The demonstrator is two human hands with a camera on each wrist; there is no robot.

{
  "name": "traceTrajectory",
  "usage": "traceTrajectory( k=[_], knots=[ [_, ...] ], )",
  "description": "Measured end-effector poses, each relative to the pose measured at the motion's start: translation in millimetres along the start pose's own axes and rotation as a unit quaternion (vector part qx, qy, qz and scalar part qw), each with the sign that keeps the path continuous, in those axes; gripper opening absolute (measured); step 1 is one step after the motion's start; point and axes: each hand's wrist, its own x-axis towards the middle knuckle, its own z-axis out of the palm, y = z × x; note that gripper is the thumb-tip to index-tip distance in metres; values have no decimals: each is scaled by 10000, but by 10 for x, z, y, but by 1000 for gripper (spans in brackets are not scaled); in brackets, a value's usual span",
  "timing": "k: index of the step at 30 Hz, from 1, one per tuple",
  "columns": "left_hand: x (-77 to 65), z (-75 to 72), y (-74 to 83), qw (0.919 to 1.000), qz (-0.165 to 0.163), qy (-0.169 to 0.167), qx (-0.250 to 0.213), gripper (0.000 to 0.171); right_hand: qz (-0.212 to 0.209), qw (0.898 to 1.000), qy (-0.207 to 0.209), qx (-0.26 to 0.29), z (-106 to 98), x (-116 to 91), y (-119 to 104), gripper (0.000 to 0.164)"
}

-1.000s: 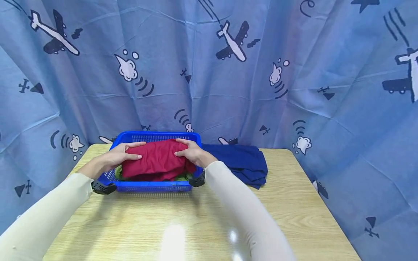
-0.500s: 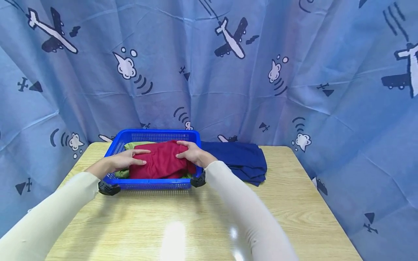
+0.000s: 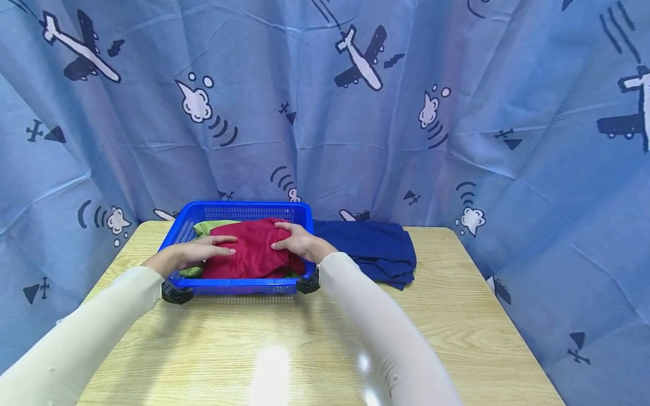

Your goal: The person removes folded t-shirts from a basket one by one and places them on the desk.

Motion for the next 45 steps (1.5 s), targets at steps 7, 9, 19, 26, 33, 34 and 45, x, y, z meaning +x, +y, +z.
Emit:
traceTrajectory(
  k=[7,9,19,26,33,34,45],
  knots=[
    [34,31,17,9976,-148,373,557,69,-32,10000,-68,-48,27,4,10,72],
    [37,39,39,9978,-255,395,478,69,-29,9999,-84,-52,33,5,11,72],
    [46,25,39,9986,-468,80,227,69,41,9999,-145,-58,60,18,32,70],
    [81,46,-9,9998,27,-8,-171,68,291,9987,-290,-315,93,44,31,71],
    [150,130,17,9984,366,12,-435,80,143,9986,-183,-479,86,97,35,63],
    [157,132,25,9980,500,98,-373,82,115,9985,-151,-504,80,100,32,64],
    [75,-38,116,9930,957,539,-438,88,-96,9996,95,-250,-71,45,-63,67]
  ],
)
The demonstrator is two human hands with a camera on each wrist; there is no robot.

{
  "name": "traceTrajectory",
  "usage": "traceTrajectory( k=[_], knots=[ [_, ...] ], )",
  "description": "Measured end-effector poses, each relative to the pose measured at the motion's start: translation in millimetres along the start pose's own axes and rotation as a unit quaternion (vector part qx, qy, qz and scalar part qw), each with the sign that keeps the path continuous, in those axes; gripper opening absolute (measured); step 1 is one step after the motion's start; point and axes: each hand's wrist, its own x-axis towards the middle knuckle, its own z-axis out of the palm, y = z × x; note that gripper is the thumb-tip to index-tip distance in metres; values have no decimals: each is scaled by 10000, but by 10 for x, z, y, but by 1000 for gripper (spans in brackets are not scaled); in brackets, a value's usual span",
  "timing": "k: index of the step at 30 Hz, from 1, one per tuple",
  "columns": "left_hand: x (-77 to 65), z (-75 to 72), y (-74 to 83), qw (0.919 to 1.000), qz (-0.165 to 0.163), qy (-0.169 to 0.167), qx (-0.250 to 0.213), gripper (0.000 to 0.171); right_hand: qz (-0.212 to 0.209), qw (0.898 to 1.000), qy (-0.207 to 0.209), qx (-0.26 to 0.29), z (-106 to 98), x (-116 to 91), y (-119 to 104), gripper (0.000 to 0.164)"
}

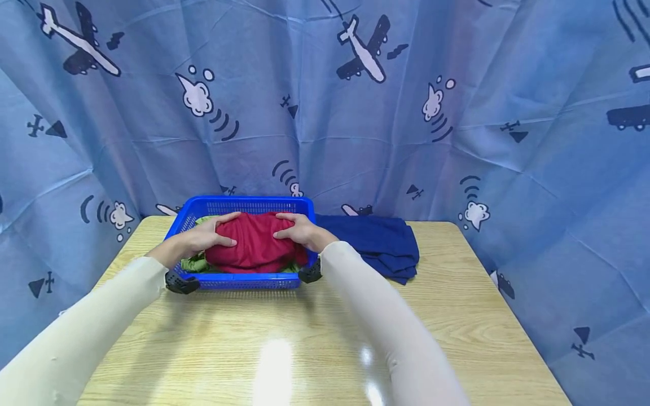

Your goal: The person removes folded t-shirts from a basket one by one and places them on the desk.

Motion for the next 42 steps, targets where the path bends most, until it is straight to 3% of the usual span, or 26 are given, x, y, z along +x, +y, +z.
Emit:
traceTrajectory(
  k=[10,24,30,42],
  knots=[
    [-145,-115,68,9998,87,167,-61,90,-262,9989,-51,384,-125,-103,-56,70],
    [-326,-220,161,9987,318,290,-281,91,-586,9966,-89,567,-136,-193,-182,71],
    [-373,-271,250,9979,474,433,-130,90,-716,9962,-38,504,-174,-240,-296,72],
    [-402,-304,392,9968,503,372,-499,89,-871,9950,-7,481,-271,-365,-439,73]
  ],
)
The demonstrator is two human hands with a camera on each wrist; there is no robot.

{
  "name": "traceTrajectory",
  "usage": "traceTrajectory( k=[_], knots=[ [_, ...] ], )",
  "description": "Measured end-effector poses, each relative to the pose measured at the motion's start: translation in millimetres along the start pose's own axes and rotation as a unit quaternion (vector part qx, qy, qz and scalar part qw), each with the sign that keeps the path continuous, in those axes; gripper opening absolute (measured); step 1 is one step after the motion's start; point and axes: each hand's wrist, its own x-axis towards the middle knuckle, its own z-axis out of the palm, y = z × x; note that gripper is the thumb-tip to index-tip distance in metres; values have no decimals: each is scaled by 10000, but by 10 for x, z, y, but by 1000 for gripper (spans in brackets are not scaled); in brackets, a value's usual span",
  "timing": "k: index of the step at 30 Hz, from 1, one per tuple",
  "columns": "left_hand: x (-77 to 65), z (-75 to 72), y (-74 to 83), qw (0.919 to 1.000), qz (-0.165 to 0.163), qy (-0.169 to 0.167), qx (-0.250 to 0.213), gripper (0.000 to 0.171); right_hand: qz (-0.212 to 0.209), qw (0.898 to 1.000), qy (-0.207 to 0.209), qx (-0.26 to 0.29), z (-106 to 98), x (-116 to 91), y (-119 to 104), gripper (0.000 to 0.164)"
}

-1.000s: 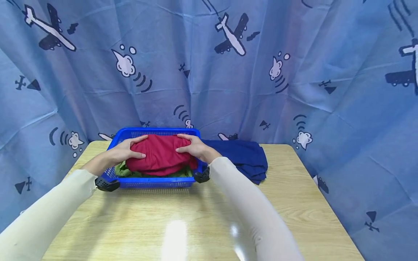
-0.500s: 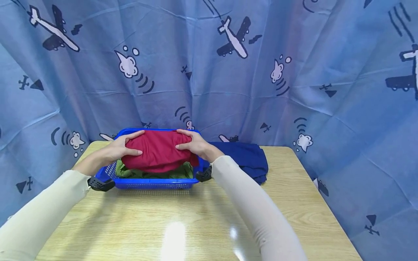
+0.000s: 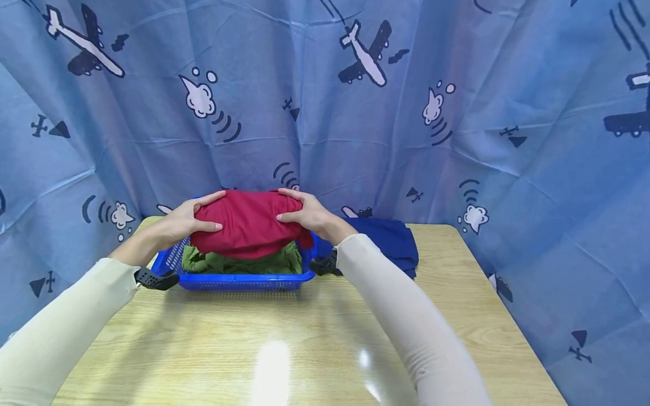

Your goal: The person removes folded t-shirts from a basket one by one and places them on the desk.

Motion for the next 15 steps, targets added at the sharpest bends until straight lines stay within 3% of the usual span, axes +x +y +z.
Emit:
traceTrajectory(
  k=[15],
  knots=[
    [9,136,275,9998,65,-141,-119,89,-228,9997,-84,104,-197,-245,-156,73]
  ],
)
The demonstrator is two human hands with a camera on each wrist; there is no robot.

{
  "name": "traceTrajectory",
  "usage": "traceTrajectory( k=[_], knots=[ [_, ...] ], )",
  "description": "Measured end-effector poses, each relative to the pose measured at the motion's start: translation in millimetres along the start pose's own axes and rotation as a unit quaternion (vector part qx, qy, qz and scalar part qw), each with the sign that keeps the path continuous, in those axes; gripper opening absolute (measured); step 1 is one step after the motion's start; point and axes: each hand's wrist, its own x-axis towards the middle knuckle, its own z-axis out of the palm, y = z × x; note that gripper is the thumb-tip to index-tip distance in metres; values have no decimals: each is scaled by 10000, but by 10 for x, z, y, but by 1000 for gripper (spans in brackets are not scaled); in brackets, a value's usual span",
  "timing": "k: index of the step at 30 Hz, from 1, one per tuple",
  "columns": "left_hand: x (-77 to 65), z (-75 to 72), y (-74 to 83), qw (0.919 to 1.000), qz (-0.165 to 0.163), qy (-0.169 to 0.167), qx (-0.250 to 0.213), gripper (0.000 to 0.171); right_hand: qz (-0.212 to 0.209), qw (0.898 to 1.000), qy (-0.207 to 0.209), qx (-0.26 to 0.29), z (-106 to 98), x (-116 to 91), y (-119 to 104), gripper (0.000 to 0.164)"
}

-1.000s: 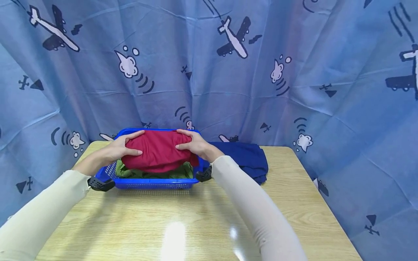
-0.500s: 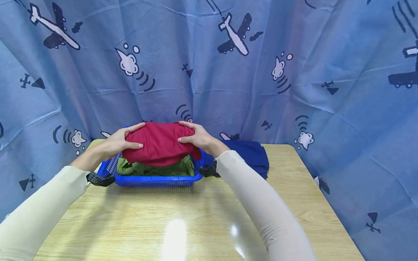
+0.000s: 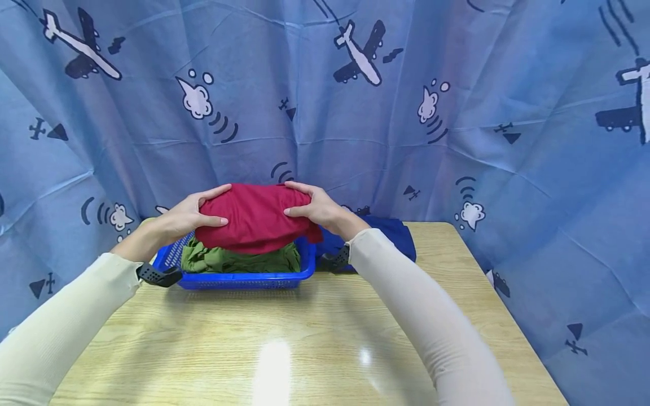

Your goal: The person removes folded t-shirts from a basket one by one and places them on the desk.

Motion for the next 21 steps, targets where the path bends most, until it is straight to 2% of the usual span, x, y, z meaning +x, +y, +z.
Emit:
traceTrajectory(
  k=[6,14,21],
  knots=[
    [11,65,99,9995,135,-122,264,89,-23,10000,-9,-76,-111,-98,-55,72],
    [80,205,193,9988,255,-323,277,90,-60,9997,19,-234,-271,-248,-52,72],
    [83,329,239,9983,340,-415,222,90,-66,9999,6,-127,-370,-362,-7,71]
  ],
)
